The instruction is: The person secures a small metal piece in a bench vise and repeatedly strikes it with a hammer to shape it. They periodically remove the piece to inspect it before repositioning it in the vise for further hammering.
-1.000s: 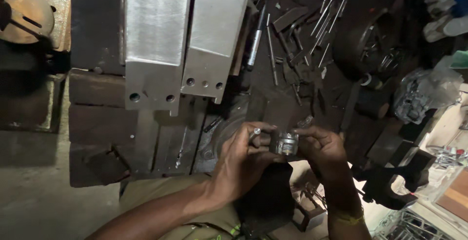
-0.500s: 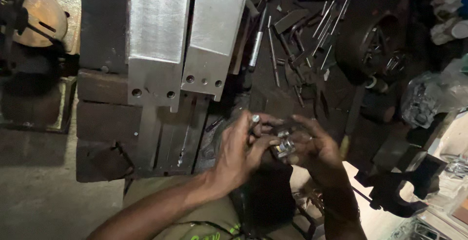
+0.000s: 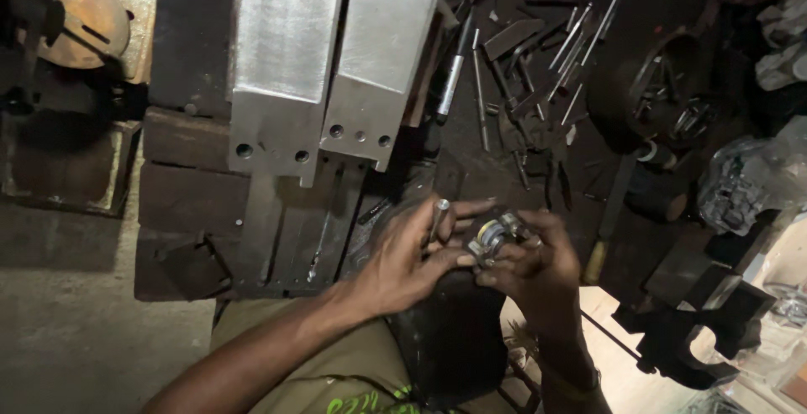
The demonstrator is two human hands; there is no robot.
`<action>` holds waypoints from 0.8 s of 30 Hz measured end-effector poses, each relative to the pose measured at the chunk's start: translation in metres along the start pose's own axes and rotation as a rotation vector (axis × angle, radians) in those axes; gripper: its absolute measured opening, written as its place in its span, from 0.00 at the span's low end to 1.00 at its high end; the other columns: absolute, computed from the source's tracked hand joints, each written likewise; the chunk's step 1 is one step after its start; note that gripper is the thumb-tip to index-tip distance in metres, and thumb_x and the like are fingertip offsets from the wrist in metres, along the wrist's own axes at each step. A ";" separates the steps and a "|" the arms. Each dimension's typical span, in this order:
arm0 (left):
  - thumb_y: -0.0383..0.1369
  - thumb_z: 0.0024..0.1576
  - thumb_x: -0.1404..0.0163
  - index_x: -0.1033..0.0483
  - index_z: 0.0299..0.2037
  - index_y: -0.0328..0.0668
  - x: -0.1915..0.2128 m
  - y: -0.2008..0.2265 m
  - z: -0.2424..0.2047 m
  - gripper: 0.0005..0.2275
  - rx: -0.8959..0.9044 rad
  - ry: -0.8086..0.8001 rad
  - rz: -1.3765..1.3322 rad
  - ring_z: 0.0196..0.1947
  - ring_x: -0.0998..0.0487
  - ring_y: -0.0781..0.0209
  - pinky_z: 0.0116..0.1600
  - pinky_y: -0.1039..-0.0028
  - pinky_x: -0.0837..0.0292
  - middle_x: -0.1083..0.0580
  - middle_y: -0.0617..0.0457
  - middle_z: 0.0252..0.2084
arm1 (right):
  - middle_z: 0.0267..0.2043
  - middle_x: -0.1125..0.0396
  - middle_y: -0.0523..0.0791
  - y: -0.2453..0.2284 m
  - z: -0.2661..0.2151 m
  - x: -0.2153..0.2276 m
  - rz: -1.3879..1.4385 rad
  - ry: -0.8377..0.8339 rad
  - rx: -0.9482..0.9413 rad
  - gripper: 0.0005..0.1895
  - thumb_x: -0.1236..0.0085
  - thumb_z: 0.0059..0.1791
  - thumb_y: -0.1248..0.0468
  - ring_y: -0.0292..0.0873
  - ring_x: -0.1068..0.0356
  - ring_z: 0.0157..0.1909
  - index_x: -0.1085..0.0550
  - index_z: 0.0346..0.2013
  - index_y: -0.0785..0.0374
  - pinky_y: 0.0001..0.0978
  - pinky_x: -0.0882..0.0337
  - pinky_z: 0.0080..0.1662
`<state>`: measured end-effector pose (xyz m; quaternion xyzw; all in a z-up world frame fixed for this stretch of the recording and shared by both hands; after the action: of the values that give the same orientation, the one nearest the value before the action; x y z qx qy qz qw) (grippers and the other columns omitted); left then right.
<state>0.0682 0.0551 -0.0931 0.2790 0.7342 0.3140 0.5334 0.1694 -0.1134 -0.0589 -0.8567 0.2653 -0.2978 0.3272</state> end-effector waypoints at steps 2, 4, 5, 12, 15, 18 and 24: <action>0.24 0.60 0.46 0.39 0.47 0.29 0.003 -0.010 0.001 0.13 0.068 -0.012 0.114 0.47 0.28 0.45 0.55 0.57 0.23 0.23 0.46 0.67 | 0.51 0.32 0.56 0.001 -0.001 0.003 0.083 0.035 0.039 0.21 0.49 0.50 0.75 0.53 0.22 0.51 0.38 0.57 0.70 0.43 0.15 0.45; 0.23 0.62 0.48 0.41 0.47 0.33 0.002 -0.004 0.002 0.12 -0.046 -0.055 0.073 0.59 0.26 0.51 0.61 0.62 0.25 0.27 0.44 0.69 | 0.50 0.30 0.56 -0.003 -0.006 0.006 0.041 0.066 0.092 0.16 0.49 0.52 0.75 0.51 0.22 0.51 0.36 0.54 0.71 0.41 0.16 0.48; 0.23 0.62 0.49 0.42 0.46 0.35 0.002 0.000 0.002 0.12 -0.105 -0.076 0.055 0.65 0.25 0.54 0.64 0.64 0.26 0.29 0.43 0.69 | 0.49 0.29 0.55 -0.007 -0.008 0.006 -0.044 0.078 0.129 0.19 0.44 0.49 0.78 0.49 0.23 0.51 0.35 0.53 0.71 0.39 0.18 0.49; 0.20 0.65 0.54 0.50 0.74 0.37 -0.003 -0.006 -0.001 0.28 -0.096 -0.220 -0.159 0.72 0.31 0.51 0.73 0.60 0.30 0.35 0.44 0.74 | 0.46 0.27 0.52 -0.026 -0.021 0.009 -0.316 0.188 0.313 0.17 0.34 0.44 0.76 0.43 0.21 0.48 0.29 0.45 0.71 0.31 0.18 0.46; 0.21 0.65 0.56 0.52 0.75 0.39 -0.005 -0.009 -0.001 0.28 -0.054 -0.251 -0.234 0.70 0.30 0.53 0.71 0.62 0.27 0.35 0.45 0.74 | 0.44 0.25 0.49 -0.042 -0.028 0.003 -0.710 0.239 0.495 0.16 0.30 0.45 0.75 0.40 0.20 0.46 0.27 0.43 0.69 0.28 0.18 0.45; 0.21 0.65 0.58 0.47 0.63 0.41 -0.005 -0.007 -0.002 0.18 -0.058 -0.280 -0.276 0.70 0.31 0.54 0.69 0.63 0.27 0.36 0.45 0.74 | 0.48 0.27 0.52 -0.030 -0.029 0.009 -0.388 0.197 0.359 0.18 0.31 0.43 0.75 0.43 0.23 0.50 0.28 0.44 0.70 0.32 0.19 0.49; 0.20 0.66 0.58 0.40 0.45 0.44 -0.005 0.000 -0.001 0.07 -0.110 -0.299 -0.212 0.73 0.34 0.51 0.69 0.62 0.26 0.35 0.40 0.72 | 0.47 0.26 0.53 -0.033 -0.038 0.008 -0.345 0.219 0.382 0.18 0.31 0.43 0.76 0.43 0.22 0.48 0.27 0.45 0.70 0.32 0.19 0.47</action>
<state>0.0681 0.0517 -0.0897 0.2142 0.6539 0.2506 0.6810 0.1572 -0.1127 -0.0094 -0.7747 0.0886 -0.4845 0.3966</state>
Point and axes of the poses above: each hand's wrist, its own z-axis towards the middle knuckle, its own x-axis out of the back of the hand, y = z × x, the point moved 9 cm from there along z, towards the middle knuckle
